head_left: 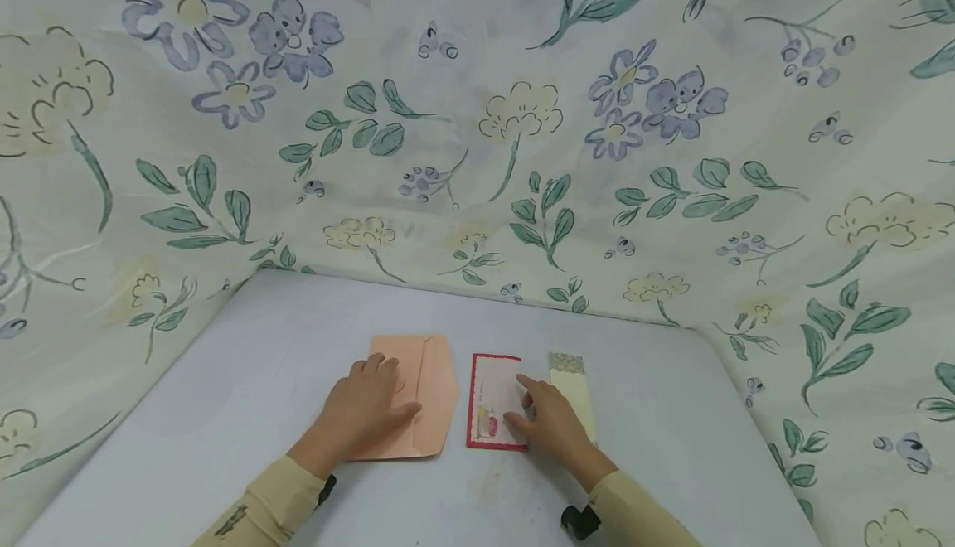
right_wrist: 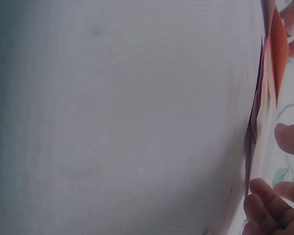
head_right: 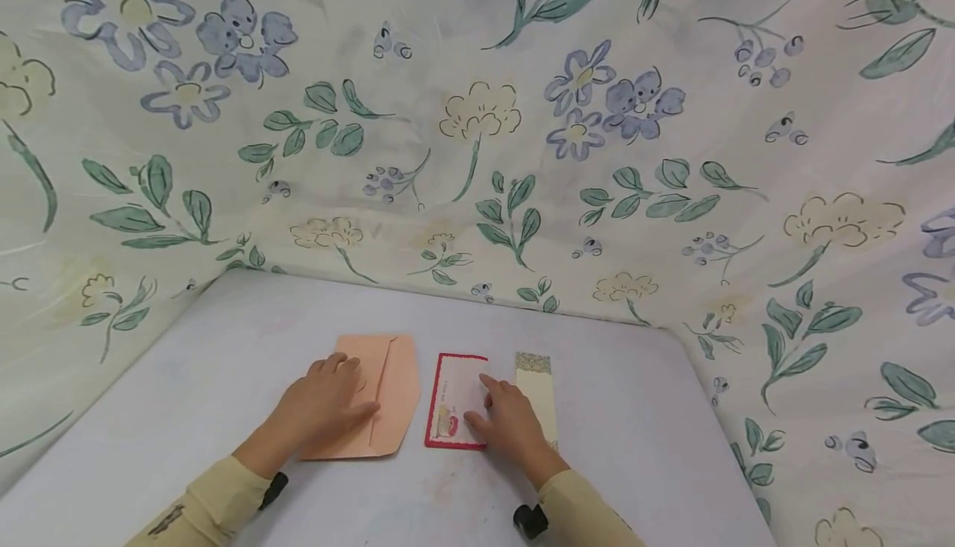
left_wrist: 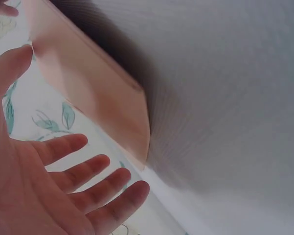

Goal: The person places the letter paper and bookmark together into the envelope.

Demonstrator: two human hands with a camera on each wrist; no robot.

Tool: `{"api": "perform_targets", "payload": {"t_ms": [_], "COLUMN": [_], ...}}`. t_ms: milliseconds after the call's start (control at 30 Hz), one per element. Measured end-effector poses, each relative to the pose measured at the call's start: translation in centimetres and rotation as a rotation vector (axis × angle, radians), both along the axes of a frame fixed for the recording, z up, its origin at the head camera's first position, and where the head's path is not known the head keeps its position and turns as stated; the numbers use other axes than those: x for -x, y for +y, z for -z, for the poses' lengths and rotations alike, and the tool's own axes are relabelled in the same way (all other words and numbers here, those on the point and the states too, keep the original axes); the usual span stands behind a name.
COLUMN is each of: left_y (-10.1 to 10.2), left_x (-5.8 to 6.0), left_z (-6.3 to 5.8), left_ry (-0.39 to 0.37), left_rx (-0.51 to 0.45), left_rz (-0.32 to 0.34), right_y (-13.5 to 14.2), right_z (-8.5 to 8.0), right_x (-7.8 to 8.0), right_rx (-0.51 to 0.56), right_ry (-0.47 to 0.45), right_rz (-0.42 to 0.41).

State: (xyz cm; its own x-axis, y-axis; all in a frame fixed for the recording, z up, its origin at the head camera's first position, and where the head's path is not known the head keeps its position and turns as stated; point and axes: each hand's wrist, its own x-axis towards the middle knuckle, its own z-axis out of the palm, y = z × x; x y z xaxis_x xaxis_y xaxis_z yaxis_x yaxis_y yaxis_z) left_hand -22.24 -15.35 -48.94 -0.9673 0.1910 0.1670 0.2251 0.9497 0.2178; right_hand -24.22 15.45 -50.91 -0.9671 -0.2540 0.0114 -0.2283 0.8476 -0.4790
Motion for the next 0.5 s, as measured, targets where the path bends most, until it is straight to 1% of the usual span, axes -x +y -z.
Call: {"api": "perform_targets", "payload": {"t_ms": [100,233,367,500], "left_y": [0.19,0.43,0.72,0.95], "left_x": [0.02,0.08,-0.01,-0.17], "left_z": [0.25,0.57,0.54,0.35], "left_ry": [-0.011,-0.064,-0.113,-0.132], "left_rx": [-0.014,-0.034,-0.056,-0.047], "left_rz": [-0.002,-0.012,-0.009,-0.004], "right_y": [-0.13,-0.26,-0.44,-0.7], "right_z": [-0.03,0.06,0.18,0.23], "right_x": [-0.11,-0.16,-0.16,-0.18], "right_rx": [0.001,-0.008,-0.014,-0.026], "right_ry": [0.004,0.014,0.023,0.034], "right_rz": [-0.009,-0.012,-0.014,-0.022]}}
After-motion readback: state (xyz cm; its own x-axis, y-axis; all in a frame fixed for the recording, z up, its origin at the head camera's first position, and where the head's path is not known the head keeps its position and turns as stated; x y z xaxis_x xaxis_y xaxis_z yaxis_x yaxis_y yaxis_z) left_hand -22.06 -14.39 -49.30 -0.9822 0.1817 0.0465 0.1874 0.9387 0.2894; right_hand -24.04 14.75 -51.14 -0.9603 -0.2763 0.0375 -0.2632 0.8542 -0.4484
